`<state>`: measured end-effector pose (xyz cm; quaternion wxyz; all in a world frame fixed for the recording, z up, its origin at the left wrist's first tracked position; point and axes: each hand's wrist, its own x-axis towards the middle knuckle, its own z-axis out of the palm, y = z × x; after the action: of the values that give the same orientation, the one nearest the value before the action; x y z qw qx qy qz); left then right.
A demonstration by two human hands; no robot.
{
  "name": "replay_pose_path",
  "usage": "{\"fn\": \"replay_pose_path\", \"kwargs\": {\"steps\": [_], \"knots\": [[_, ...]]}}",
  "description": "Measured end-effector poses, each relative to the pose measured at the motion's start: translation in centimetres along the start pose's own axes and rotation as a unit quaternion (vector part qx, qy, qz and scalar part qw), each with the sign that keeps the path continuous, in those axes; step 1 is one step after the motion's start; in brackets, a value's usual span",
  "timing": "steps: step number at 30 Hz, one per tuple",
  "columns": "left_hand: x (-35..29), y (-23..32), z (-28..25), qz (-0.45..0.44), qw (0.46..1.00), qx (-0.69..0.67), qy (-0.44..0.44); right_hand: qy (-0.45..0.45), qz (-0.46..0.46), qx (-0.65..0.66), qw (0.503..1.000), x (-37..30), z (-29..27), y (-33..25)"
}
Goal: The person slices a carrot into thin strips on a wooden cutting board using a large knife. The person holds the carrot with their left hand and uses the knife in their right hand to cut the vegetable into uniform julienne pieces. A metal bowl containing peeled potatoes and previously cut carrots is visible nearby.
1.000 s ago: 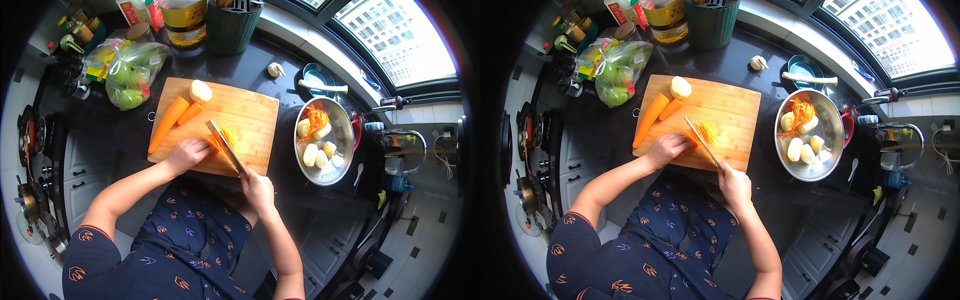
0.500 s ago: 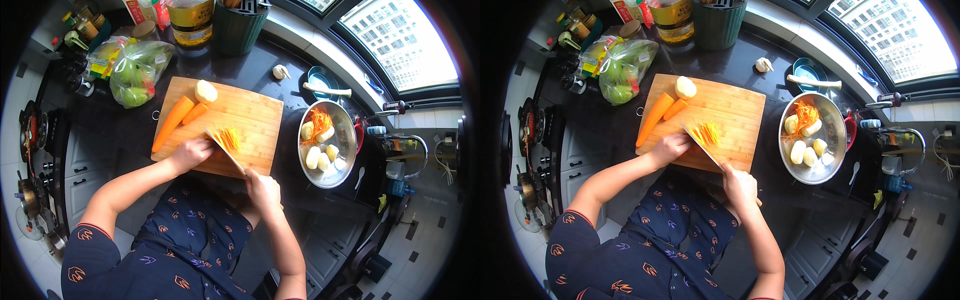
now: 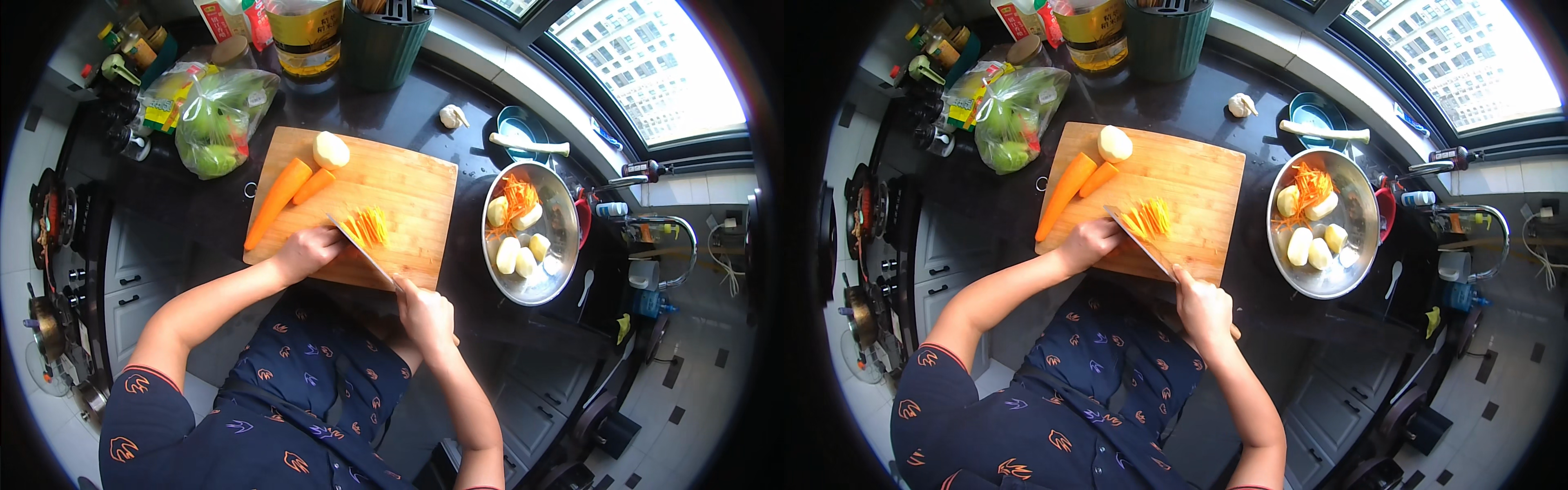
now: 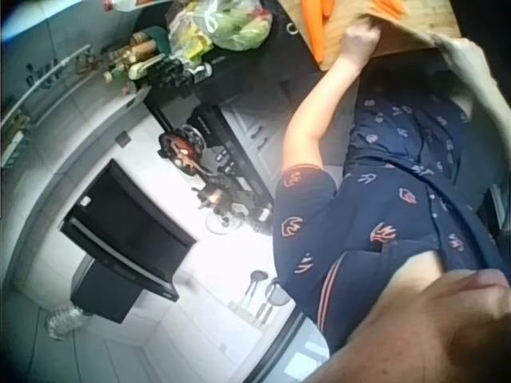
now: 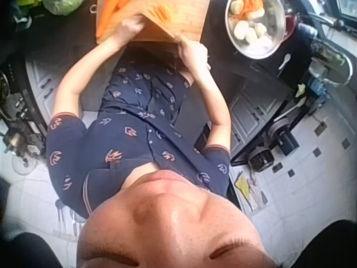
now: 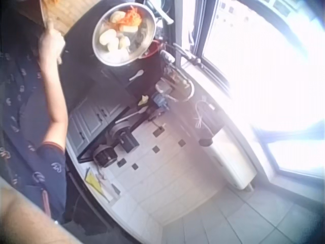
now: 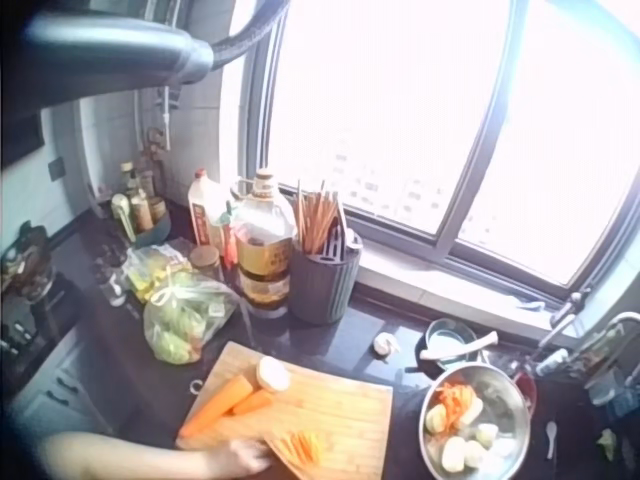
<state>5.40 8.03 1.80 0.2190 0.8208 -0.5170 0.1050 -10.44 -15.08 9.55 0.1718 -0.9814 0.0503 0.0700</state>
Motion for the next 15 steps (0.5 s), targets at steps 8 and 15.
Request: {"fn": "replay_pose_path", "kwargs": {"steps": [8, 15], "knots": [[0.5, 0.2, -0.6, 0.011, 1.0, -0.011, 0.019, -0.032, 0.004, -0.019, 0.999, -0.8, -1.5, -0.6], [0.5, 0.2, -0.4, 0.001, 1.0, -0.019, 0.012, -0.082, 0.024, -0.014, 0.996, -0.1, -2.9, -0.8]]}}
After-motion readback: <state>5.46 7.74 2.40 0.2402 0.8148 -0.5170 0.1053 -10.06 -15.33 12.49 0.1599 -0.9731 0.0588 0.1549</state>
